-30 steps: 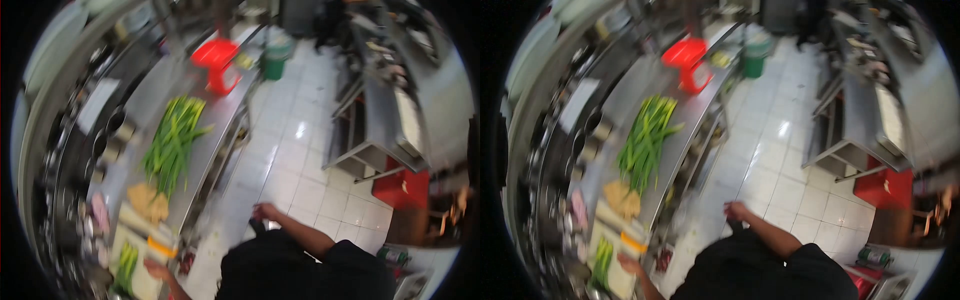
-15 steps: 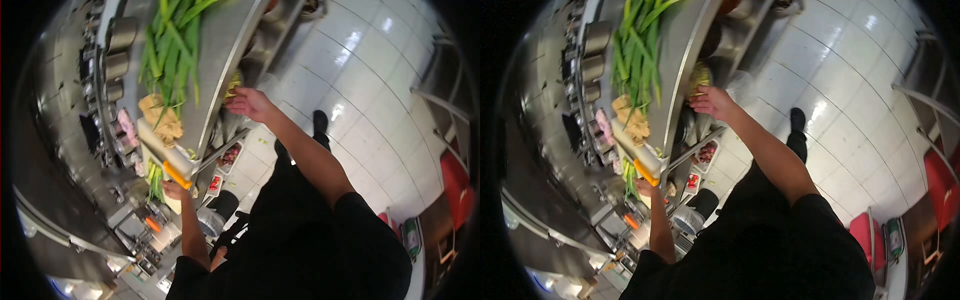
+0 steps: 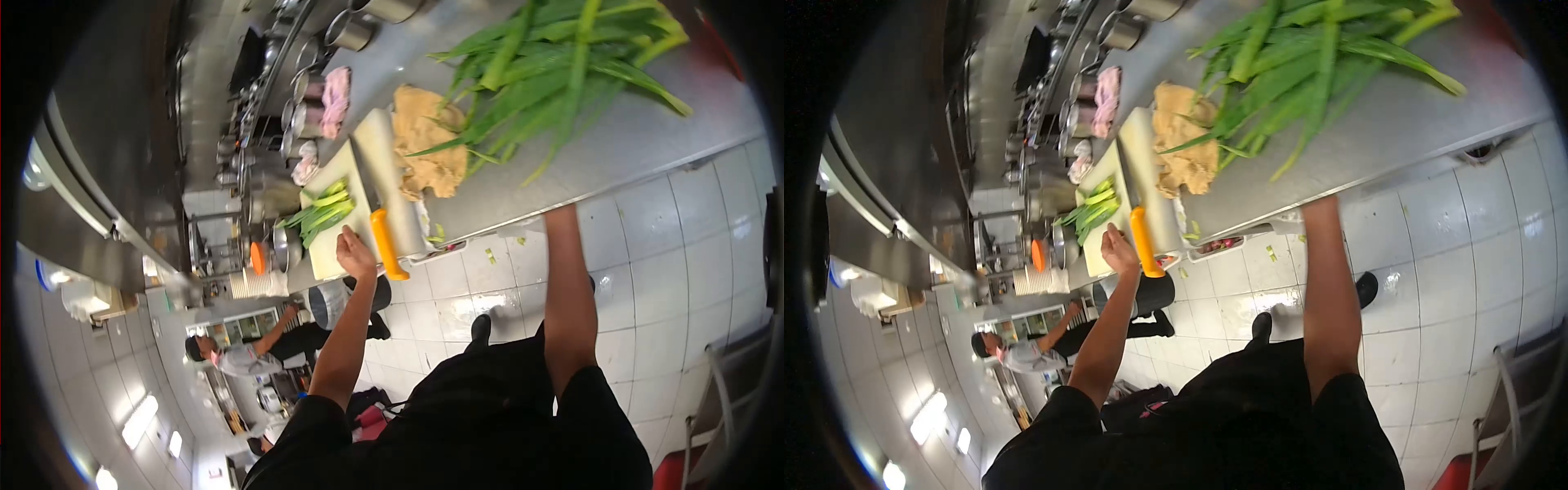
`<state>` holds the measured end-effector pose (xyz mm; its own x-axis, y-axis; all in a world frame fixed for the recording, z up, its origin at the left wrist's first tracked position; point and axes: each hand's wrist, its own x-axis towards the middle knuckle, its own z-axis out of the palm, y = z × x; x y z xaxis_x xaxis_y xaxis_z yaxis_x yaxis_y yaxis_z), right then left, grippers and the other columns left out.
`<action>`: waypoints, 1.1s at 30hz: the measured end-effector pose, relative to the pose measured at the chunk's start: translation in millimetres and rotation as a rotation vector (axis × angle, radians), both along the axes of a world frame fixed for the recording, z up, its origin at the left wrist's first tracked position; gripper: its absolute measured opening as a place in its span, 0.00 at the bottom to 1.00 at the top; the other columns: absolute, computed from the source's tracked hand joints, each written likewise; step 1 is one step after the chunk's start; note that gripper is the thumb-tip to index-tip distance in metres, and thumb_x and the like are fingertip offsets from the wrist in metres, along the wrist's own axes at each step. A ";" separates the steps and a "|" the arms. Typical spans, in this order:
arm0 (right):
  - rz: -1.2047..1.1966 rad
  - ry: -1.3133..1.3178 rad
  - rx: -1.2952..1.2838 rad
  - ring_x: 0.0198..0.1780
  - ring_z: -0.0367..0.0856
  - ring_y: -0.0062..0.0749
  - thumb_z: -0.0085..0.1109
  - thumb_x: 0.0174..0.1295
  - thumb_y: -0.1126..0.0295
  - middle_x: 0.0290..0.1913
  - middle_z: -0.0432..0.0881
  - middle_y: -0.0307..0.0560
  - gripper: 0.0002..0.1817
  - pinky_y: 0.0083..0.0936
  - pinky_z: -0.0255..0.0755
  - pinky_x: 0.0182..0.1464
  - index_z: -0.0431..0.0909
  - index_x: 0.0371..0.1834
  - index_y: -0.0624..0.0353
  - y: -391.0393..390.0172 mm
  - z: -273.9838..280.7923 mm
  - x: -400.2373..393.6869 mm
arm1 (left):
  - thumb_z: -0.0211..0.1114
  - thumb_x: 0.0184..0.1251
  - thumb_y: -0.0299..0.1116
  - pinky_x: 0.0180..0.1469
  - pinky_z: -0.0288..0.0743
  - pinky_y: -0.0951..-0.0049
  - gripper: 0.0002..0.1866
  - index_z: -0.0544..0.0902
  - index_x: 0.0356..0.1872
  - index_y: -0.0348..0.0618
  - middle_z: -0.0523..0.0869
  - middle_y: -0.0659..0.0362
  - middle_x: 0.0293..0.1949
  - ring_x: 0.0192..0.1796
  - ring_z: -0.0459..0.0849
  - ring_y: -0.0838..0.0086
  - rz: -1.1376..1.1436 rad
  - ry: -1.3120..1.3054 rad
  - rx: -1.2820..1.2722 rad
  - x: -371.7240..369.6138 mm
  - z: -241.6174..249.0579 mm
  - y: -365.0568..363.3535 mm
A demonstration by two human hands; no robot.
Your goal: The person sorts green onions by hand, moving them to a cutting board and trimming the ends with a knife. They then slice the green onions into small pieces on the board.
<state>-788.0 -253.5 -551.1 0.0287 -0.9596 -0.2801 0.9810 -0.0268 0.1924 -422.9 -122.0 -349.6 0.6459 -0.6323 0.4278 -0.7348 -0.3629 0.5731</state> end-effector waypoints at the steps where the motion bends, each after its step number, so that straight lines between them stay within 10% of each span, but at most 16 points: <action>1: -0.004 0.013 0.016 0.66 0.73 0.40 0.47 0.73 0.46 0.67 0.75 0.43 0.29 0.46 0.66 0.70 0.71 0.68 0.54 -2.1 -7.6 -13.2 | 0.53 0.78 0.48 0.31 0.65 0.66 0.26 0.75 0.23 0.38 0.73 0.58 0.19 0.24 0.68 0.71 0.019 -0.041 0.030 -3.0 2.5 0.5; 33: 0.180 0.046 0.076 0.67 0.72 0.40 0.47 0.73 0.46 0.68 0.74 0.43 0.29 0.46 0.65 0.71 0.70 0.68 0.54 21.8 8.1 47.5 | 0.54 0.77 0.49 0.31 0.67 0.59 0.26 0.75 0.24 0.36 0.77 0.50 0.19 0.22 0.72 0.61 0.094 -0.092 0.106 -24.6 16.1 -3.4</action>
